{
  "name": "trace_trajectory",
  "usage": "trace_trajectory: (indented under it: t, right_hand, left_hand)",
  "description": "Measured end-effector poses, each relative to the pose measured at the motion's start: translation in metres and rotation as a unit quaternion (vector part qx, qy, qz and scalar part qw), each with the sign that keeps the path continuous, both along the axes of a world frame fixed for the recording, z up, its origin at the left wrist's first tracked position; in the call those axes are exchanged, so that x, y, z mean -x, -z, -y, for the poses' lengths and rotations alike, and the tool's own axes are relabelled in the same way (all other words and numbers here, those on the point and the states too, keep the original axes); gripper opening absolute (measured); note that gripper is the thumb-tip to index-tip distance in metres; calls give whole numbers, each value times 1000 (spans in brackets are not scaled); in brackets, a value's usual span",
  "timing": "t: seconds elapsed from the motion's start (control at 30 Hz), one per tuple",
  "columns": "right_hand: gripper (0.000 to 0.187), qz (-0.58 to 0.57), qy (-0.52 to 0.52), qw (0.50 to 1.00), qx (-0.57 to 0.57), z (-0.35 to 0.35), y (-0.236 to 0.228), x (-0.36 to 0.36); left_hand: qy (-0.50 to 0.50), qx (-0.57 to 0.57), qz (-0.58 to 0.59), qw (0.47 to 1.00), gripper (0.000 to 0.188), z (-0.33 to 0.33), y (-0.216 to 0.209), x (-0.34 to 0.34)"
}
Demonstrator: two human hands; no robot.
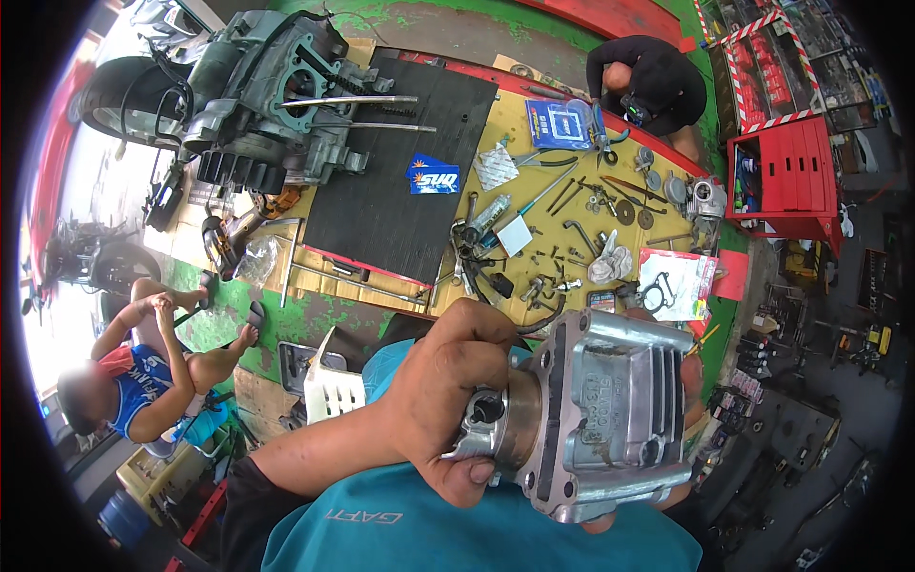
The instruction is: The person holds a motorcycle engine cylinder and piston assembly, rotating it to inspect the fit and alignment of the piston rings. They manipulate the assembly with both hands, checking the internal components before placing it on the workbench.
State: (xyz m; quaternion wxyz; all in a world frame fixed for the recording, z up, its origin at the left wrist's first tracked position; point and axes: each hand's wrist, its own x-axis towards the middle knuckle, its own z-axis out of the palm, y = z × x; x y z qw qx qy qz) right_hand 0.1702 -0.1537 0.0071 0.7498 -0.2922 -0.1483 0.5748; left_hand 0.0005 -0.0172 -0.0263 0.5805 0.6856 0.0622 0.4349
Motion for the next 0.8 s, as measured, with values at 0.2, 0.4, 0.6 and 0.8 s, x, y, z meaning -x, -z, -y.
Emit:
trace_trajectory:
  t: [0.2, 0.4, 0.6, 0.8]
  right_hand:
    - [89, 0, 1, 1000, 0, -4, 1, 2]
    - [88, -9, -1, 1000, 2, -4, 2, 3]
    - [87, -43, 1, 999, -1, -1, 3, 3]
    - [86, -193, 10, 981, -7, -3, -1, 1]
  left_hand:
    - [11, 8, -13, 1000, 59, 0, -3, 3]
    - [4, -10, 2, 1000, 58, -2, -1, 2]
    - [8, 0, -11, 1000, 54, -3, -4, 2]
    - [9, -2, -6, 1000, 56, -1, 0, 1]
